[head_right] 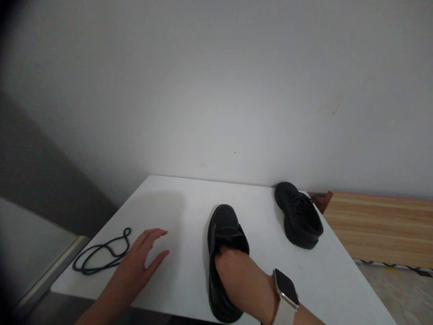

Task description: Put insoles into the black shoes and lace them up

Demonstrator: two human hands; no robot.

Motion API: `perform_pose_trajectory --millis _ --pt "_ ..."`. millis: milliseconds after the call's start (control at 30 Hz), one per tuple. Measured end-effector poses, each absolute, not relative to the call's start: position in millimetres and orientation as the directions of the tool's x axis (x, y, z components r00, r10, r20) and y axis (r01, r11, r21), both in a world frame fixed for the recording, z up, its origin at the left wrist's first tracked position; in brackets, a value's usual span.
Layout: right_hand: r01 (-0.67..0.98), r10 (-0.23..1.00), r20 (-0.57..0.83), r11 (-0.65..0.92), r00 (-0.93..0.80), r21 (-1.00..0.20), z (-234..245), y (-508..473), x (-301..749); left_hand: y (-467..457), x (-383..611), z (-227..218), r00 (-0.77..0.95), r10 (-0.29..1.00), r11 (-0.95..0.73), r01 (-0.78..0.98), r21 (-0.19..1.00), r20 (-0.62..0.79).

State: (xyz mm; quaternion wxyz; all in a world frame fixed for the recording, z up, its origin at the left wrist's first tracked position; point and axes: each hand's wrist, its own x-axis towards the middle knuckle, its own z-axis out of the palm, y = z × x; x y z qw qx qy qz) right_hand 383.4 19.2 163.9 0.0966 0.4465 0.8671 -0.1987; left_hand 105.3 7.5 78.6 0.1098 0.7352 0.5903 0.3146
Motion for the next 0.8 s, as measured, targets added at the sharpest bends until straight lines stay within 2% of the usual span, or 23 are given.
perform_pose_trajectory --millis 67,133,200,267,433,600,700,800 --pt "0.818 0.77 -0.284 0.503 -0.571 -0.28 174.4 16.6 385.7 13.6 71.1 70.0 0.063 0.947 -0.198 0.887 0.416 0.316" --pt "0.8 0.828 -0.068 0.511 -0.556 -0.315 183.0 14.4 390.2 15.2 44.1 62.0 0.062 0.965 -0.144 0.937 0.318 0.254" --pt "0.791 0.844 0.2 0.537 -0.498 -0.294 185.3 13.6 395.9 13.9 28.2 56.1 0.073 0.979 -0.124 0.955 0.271 0.188" --pt "0.805 0.823 0.32 0.548 -0.47 -0.226 180.4 14.1 401.1 12.0 23.6 53.6 0.074 0.987 -0.11 0.958 0.265 0.144" --pt "0.814 0.82 0.152 0.57 -0.552 -0.114 155.4 17.1 405.6 11.9 40.4 67.1 0.075 0.997 -0.08 0.953 0.291 0.03" --pt "0.823 0.836 0.127 0.548 -0.534 -0.147 149.3 18.7 404.3 13.3 57.2 80.4 0.084 0.996 -0.075 0.973 0.218 -0.032" --pt "0.796 0.833 0.212 0.551 -0.511 -0.25 156.7 13.7 403.8 15.3 60.3 75.3 0.099 0.995 -0.092 0.969 0.231 -0.02" --pt "0.696 0.787 0.405 0.608 -0.465 -0.382 165.8 -1.7 400.1 16.9 64.8 72.0 0.092 0.996 -0.09 0.954 0.286 0.007"
